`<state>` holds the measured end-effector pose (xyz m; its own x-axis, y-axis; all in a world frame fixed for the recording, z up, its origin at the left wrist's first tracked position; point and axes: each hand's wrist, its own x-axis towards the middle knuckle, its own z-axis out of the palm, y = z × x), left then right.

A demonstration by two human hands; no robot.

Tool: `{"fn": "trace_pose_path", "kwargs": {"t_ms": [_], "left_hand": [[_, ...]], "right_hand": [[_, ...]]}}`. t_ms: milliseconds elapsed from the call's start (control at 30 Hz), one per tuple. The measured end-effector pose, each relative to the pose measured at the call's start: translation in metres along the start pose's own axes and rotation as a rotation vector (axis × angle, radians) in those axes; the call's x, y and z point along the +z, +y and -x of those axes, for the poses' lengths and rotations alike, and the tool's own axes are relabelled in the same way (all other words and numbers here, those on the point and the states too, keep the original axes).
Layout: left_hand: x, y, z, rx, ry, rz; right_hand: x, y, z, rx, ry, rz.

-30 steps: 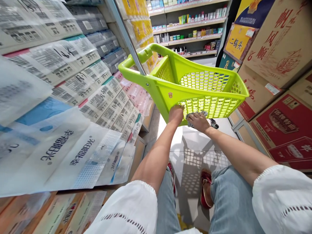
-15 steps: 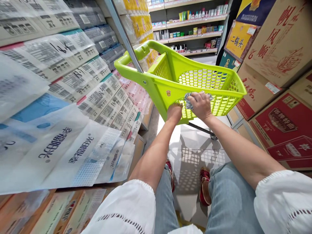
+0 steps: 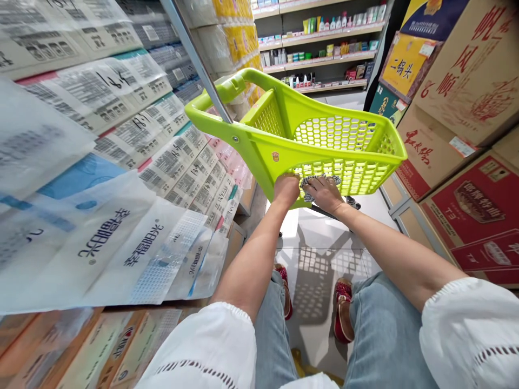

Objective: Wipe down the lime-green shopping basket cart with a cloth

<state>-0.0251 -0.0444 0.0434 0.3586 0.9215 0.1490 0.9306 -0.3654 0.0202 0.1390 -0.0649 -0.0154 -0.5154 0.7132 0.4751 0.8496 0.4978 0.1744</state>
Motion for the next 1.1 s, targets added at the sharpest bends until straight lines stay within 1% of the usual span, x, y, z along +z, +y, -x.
{"fn": "trace_pose_path", "kwargs": {"t_ms": [167, 267, 367, 433, 500, 600, 733, 867, 967, 1033, 1100], "left_hand": [[0.0, -0.019, 0.009, 0.015, 0.059, 0.029], [0.003, -0.03, 0.013, 0.022, 0.084, 0.033], [0.006, -0.04, 0.016, 0.011, 0.091, 0.017], [0.008, -0.046, 0.019, -0.003, 0.107, 0.01], [0.008, -0.051, 0.021, -0.002, 0.118, 0.009], [0.006, -0.056, 0.025, 0.014, 0.122, 0.015], [0.003, -0.064, 0.03, -0.003, 0.122, 0.001], [0.003, -0.072, 0.034, -0.033, 0.092, -0.007], [0.003, -0.077, 0.037, -0.043, 0.092, 0.008], [0.002, -0.079, 0.039, -0.044, 0.092, 0.015], [0.002, -0.081, 0.041, -0.05, 0.09, 0.028]], "right_hand": [[-0.007, -0.013, -0.011, -0.025, 0.043, 0.0], [-0.019, -0.015, -0.025, -0.035, 0.123, -0.021], [-0.032, -0.018, -0.044, 0.037, 0.244, -0.03], [-0.036, -0.022, -0.053, 0.078, 0.295, -0.021], [-0.033, -0.029, -0.057, 0.055, 0.287, -0.011], [-0.021, -0.042, -0.054, -0.041, 0.205, -0.005], [-0.001, -0.055, -0.04, -0.07, 0.091, -0.026], [0.013, -0.059, -0.024, -0.18, -0.023, -0.047], [0.01, -0.059, -0.026, -0.196, 0.004, -0.037], [-0.003, -0.058, -0.039, -0.163, 0.076, -0.021], [-0.019, -0.056, -0.056, -0.112, 0.174, -0.011]]}}
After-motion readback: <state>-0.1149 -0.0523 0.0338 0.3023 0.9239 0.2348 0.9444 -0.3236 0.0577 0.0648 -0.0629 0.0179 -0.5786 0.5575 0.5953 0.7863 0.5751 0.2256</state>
